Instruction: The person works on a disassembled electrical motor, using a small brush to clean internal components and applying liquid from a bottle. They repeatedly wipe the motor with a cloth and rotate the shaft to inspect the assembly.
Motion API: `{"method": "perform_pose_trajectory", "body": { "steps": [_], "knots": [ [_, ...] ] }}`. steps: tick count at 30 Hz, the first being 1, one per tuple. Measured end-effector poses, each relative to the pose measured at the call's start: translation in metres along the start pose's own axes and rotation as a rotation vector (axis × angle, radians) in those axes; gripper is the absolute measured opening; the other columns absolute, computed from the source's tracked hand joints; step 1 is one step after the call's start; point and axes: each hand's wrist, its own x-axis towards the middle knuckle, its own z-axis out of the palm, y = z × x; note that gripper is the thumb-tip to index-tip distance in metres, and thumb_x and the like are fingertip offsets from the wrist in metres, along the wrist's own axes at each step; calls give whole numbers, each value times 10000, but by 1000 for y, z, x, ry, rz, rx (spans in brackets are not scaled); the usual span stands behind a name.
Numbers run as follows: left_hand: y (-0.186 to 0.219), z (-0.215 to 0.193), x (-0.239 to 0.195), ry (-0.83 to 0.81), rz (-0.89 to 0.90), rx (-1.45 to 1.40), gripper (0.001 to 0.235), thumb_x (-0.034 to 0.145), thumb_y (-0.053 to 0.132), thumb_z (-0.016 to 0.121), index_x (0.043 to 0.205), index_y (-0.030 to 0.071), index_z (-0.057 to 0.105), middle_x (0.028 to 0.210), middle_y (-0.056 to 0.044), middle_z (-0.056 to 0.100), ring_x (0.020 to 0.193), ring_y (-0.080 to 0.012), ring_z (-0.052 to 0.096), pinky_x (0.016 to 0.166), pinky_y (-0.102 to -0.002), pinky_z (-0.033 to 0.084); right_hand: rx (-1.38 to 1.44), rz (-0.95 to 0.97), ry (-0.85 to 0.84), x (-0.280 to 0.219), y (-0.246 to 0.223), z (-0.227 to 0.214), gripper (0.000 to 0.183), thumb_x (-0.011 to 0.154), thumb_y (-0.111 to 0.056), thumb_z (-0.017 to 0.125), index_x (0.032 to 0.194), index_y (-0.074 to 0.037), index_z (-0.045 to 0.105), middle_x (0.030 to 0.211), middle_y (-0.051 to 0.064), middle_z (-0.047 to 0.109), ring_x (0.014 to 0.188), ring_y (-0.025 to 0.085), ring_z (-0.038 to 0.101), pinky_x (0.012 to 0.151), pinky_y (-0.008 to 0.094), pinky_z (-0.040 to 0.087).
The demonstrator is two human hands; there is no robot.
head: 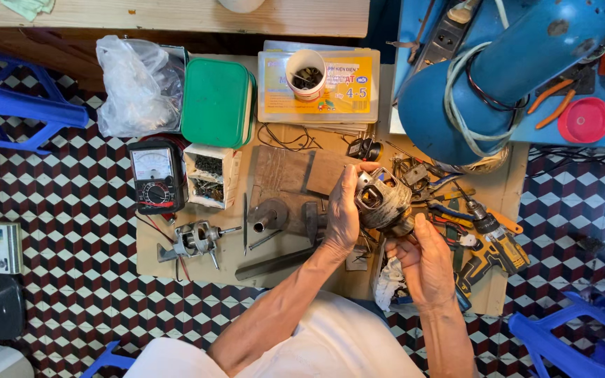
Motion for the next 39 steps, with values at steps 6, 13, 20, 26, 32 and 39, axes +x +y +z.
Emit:
{"method": "perform_pose_trajectory", "body": {
  "steps": [6, 13, 20, 26, 32, 39],
  "knots": [
    [-5, -2, -3, 24, 35, -30, 494, 1134, 424, 309, 1163, 69, 652, 1142, -38, 655, 1034, -120, 608, 956, -250, 499, -85, -71, 33, -3, 0, 2, 238, 1061, -232, 584, 1199, -41, 557, 1129, 103, 676, 972, 172, 652, 846, 349, 559],
    [-7, -11, -5, 12, -5, -96, 483, 1115, 430, 358, 1163, 70, 678, 1105, -35, 673, 1019, -116, 620, 945, -253, 498, -134, -100, 37, -10, 0, 10, 264, 1047, -212, 611, 1222, -26, 544, 1130, 106, 672, 987, 176, 662, 877, 342, 561],
    [-16, -17, -6, 101, -165, -305, 482, 1087, 465, 382, 1110, 77, 667, 1001, -41, 659, 900, -114, 628, 828, -261, 529, -235, -59, 95, -16, -1, 23, 329, 1017, -249, 623, 1200, 17, 560, 1038, 146, 708, 862, 219, 706, 776, 355, 593],
    [-22, -23, -5, 99, -141, -344, 549, 1096, 494, 366, 1110, 37, 671, 938, -46, 680, 816, -113, 660, 728, -268, 558, -543, -274, 43, -32, 3, 33, 445, 915, -91, 723, 1308, 10, 540, 1183, 149, 699, 1063, 197, 696, 938, 332, 595],
    [-18, -25, -14, 116, -256, -279, 562, 1040, 542, 374, 1124, 77, 679, 913, -40, 699, 786, -106, 690, 694, -257, 585, -734, -357, 98, -44, 5, 40, 462, 896, -80, 741, 1308, 1, 547, 1214, 136, 695, 1098, 171, 689, 940, 306, 584],
    [-26, -25, -16, 89, -243, -376, 574, 1065, 544, 430, 1147, 43, 698, 909, -23, 676, 786, -105, 651, 714, -246, 551, -517, -171, 132, -44, 3, 35, 335, 972, -196, 666, 1196, 48, 618, 949, 149, 747, 776, 188, 737, 686, 317, 623]
  ]
}}
